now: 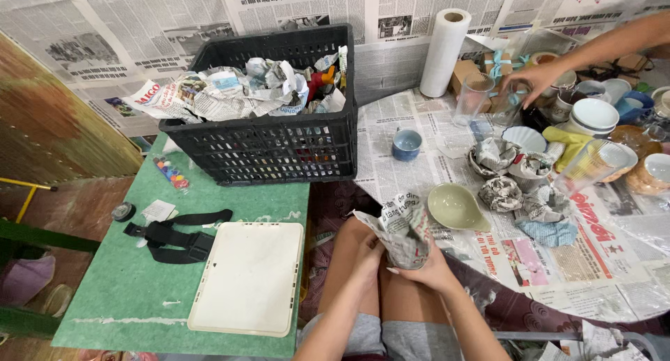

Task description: The person wraps ceramic cups and bowls in newspaper. They pick up each item, fold newspaper around it, and place the wrapped item on the table. The process is repeated for multiple items.

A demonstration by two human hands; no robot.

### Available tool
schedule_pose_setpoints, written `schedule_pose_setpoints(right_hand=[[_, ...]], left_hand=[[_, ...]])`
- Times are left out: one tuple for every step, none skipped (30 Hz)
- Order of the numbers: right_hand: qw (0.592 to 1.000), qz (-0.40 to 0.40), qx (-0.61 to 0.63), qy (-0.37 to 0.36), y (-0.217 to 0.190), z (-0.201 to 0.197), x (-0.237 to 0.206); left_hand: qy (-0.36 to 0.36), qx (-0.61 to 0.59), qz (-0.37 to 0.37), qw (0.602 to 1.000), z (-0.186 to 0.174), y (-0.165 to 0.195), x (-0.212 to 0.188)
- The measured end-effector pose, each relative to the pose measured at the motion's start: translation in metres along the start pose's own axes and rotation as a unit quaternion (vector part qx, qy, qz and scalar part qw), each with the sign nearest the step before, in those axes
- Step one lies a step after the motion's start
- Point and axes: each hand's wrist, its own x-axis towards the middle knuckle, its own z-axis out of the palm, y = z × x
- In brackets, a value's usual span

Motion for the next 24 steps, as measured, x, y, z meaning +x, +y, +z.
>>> schedule_pose_setpoints(right_hand=[[1.0,0.0,0.007,0.004,0.003,0.002,0.0],[1.0,0.0,0.014,0.007,0.005,0.003,0.0],[1.0,0.0,0.02,0.01,0.007,0.004,0.0],[1.0,-0.012,0.017,0.012,0.009,0.005,0.0],[1.0,-0.023,0.013,0.014,0.01,0.006,0.0],[0.999,-0.033,0.011,0.017,0.01,0.006,-0.001],[0.999,-0.033,-0.002,0.025,0.01,0.007,-0.002],[0.999,-0.034,-0.015,0.032,0.011,0.008,-0.001],[0.998,-0.037,-0.028,0.039,0.01,0.009,-0.001],[0.998,-0.037,-0.019,0.041,0.008,0.01,-0.001],[0.998,-0.037,-0.01,0.043,0.007,0.012,-0.001],[0.998,-0.038,0.0,0.045,0.004,0.014,-0.001],[0.998,-0.046,0.011,0.044,0.002,0.015,-0.002],[0.997,-0.055,0.021,0.042,0.0,0.017,-0.002],[0.997,-0.065,0.031,0.039,-0.002,0.017,-0.003],[0.997,-0.073,-0.005,0.039,-0.003,0.017,-0.003],[0.995,-0.079,-0.041,0.039,-0.004,0.016,-0.004],[0.993,-0.085,-0.076,0.04,-0.004,0.016,-0.004],[0.996,-0.067,-0.057,0.034,-0.003,0.016,-0.004],[0.998,-0.048,-0.039,0.027,-0.002,0.015,-0.005],[0.999,-0.031,-0.021,0.02,0.0,0.015,-0.004],[0.999,-0.032,-0.033,0.015,0.001,0.013,-0.004],[0.998,-0.033,-0.046,0.011,0.002,0.012,-0.006],[0.998,-0.031,-0.058,0.006,0.004,0.011,-0.007]], left_hand=[[-0.003,-0.014,0.002,1.0,0.0,0.001,0.002],[0.008,-0.009,-0.012,1.0,-0.001,0.001,0.005],[0.021,-0.003,-0.026,0.999,-0.002,0.001,0.006],[0.034,0.003,-0.04,0.999,-0.004,0.0,0.008],[0.024,0.003,-0.021,0.999,-0.006,-0.001,0.01],[0.013,0.004,-0.004,1.0,-0.007,-0.002,0.011],[0.003,0.005,0.012,1.0,-0.009,-0.004,0.01],[0.014,0.02,0.037,0.999,-0.008,-0.007,0.009],[0.025,0.035,0.062,0.997,-0.006,-0.01,0.007],[0.036,0.05,0.087,0.994,-0.006,-0.013,0.005],[0.07,0.092,0.122,0.986,-0.005,-0.016,0.001],[0.103,0.134,0.158,0.973,-0.005,-0.02,-0.005],[0.135,0.174,0.194,0.956,-0.003,-0.022,-0.011],[0.104,0.168,0.194,0.961,-0.003,-0.02,-0.017],[0.078,0.18,0.207,0.958,-0.002,-0.018,-0.024],[0.023,0.204,0.216,0.954,-0.001,-0.012,-0.027],[-0.031,0.227,0.226,0.947,-0.001,-0.004,-0.03],[-0.09,0.255,0.238,0.933,-0.001,0.006,-0.029],[-0.12,0.278,0.237,0.923,0.002,0.016,-0.025],[-0.153,0.299,0.237,0.912,0.005,0.027,-0.02],[-0.18,0.317,0.237,0.901,0.01,0.035,-0.014],[-0.186,0.338,0.24,0.891,0.014,0.041,-0.012],[-0.187,0.359,0.243,0.882,0.02,0.044,-0.01],[-0.189,0.375,0.246,0.873,0.024,0.045,-0.009]])
